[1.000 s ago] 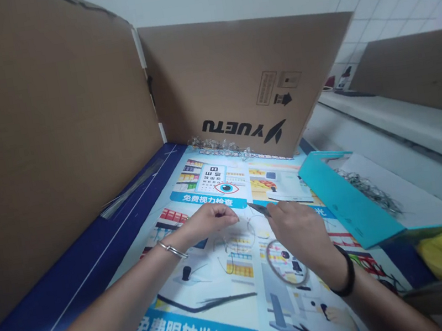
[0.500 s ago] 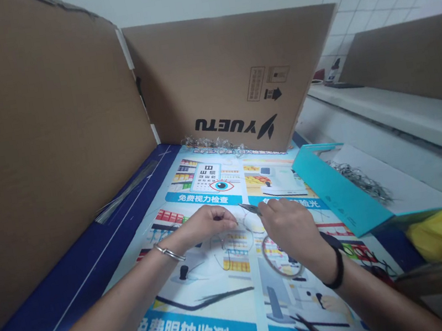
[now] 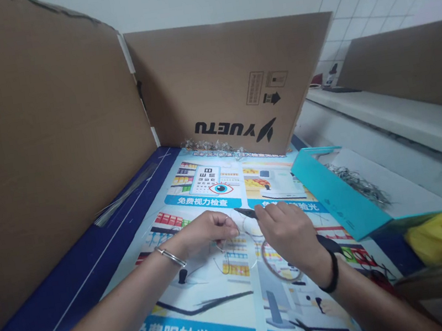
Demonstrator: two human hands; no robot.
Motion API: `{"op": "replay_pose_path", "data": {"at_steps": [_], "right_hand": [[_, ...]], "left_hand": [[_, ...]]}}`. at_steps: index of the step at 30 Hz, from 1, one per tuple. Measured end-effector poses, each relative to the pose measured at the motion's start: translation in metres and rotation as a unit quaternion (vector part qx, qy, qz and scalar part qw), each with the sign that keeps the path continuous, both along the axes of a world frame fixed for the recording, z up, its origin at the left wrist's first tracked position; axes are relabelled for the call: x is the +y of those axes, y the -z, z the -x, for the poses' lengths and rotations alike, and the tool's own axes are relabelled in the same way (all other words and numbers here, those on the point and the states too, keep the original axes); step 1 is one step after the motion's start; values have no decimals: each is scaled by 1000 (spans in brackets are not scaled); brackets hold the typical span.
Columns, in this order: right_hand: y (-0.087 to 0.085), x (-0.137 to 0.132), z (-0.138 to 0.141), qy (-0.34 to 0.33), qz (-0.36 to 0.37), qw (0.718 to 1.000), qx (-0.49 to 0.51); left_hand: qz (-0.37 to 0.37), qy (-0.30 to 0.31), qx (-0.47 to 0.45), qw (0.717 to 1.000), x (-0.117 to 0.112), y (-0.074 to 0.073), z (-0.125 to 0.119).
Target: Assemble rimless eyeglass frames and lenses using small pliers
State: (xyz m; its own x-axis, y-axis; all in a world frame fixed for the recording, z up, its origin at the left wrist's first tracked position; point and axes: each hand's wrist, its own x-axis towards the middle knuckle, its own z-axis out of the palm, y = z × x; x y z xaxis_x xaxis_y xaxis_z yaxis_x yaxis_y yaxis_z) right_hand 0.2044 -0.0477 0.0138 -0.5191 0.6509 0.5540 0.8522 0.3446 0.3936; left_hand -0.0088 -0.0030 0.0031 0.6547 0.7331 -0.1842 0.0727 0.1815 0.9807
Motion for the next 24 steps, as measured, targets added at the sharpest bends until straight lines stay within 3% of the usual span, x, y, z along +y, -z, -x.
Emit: {"op": "replay_pose_path", "data": {"at_steps": [14,24], "right_hand": [[4,2,-4,-24,-26,999,-20],[2,1,0,-23,-4,1000,11]], "left_hand": [[77,10,-42,996,1,-2,3],[44,0,-56,997,1,0,0]]}}
